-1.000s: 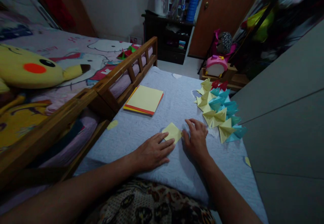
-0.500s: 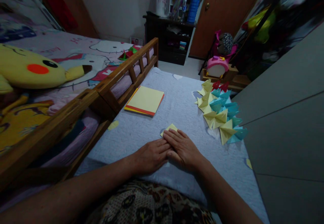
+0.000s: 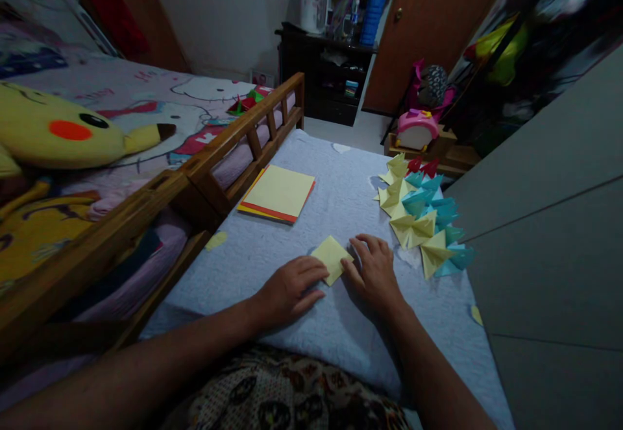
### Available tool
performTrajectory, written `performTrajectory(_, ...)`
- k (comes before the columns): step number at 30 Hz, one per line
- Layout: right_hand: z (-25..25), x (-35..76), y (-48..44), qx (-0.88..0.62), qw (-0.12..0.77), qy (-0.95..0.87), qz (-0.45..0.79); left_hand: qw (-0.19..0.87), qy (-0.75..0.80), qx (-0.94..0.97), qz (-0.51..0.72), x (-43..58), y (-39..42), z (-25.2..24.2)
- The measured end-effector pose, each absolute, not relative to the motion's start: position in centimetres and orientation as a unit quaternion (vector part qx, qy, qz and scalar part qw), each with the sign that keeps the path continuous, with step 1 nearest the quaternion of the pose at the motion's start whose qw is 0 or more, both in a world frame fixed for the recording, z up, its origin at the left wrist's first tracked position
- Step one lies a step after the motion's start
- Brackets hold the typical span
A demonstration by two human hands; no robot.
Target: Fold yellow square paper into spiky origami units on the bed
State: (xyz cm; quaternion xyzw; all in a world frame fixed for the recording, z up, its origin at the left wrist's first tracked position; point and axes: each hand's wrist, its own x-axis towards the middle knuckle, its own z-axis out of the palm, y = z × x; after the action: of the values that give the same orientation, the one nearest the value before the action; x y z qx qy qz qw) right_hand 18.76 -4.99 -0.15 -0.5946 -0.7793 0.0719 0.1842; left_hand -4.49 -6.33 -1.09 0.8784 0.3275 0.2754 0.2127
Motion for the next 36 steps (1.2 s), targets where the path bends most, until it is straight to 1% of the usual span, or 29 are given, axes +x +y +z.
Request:
performTrajectory(2,-0.1,18.7,-5.2,-0.590,0.197,-0.778,0.093,0.197,0.438,0.827,0.291,-4.2,-5.6,-0.8)
performTrajectory(5,-0.2,18.5,-5.4,-0.580,0.201,-0.781,0.116,0.169,0.528,0.796,0.243,-3.6,-4.4,-0.6)
performTrajectory(9,-0.5,18.6,-5.5,-0.568,0.204,-0.786,0.133,0.166,0.550,0.797,0.185,-3.0,-3.6,-0.9)
performTrajectory(16,-0.4,18.8,-5.5,-0.561,0.217,-0.781,0.167,0.205,0.542,0.791,0.196,-2.1,-3.6,-0.4)
performTrajectory(19,-0.3,18.9,-5.5,-0.554,0.232,-0.774,0.199,0.246,0.516,0.790,0.222,-1.8,-3.9,0.0)
performTrajectory(24,0.0,18.8,-5.5,-0.546,0.291,-0.729,0.293,0.372,0.473,0.747,0.283,-1.7,-4.2,0.6)
performTrajectory(26,-0.1,18.8,-5.5,-0.532,0.334,-0.704,0.332,0.388,0.461,0.736,0.308,-1.5,-4.0,1.1)
performTrajectory(29,-0.3,18.9,-5.3,-0.514,0.421,-0.652,0.366,0.399,0.444,0.721,0.351,-1.1,-3.2,2.0)
performTrajectory(32,-0.5,19.0,-5.0,-0.506,0.483,-0.595,0.396,0.431,0.431,0.706,0.362,-0.5,-1.9,2.3)
performTrajectory(34,-0.5,19.2,-4.8,-0.503,0.503,-0.575,0.403,0.478,0.425,0.675,0.366,0.0,-1.0,2.0)
performTrajectory(36,-0.5,19.4,-4.6,-0.505,0.523,-0.561,0.396,0.556,0.406,0.624,0.370,0.4,-0.2,1.4)
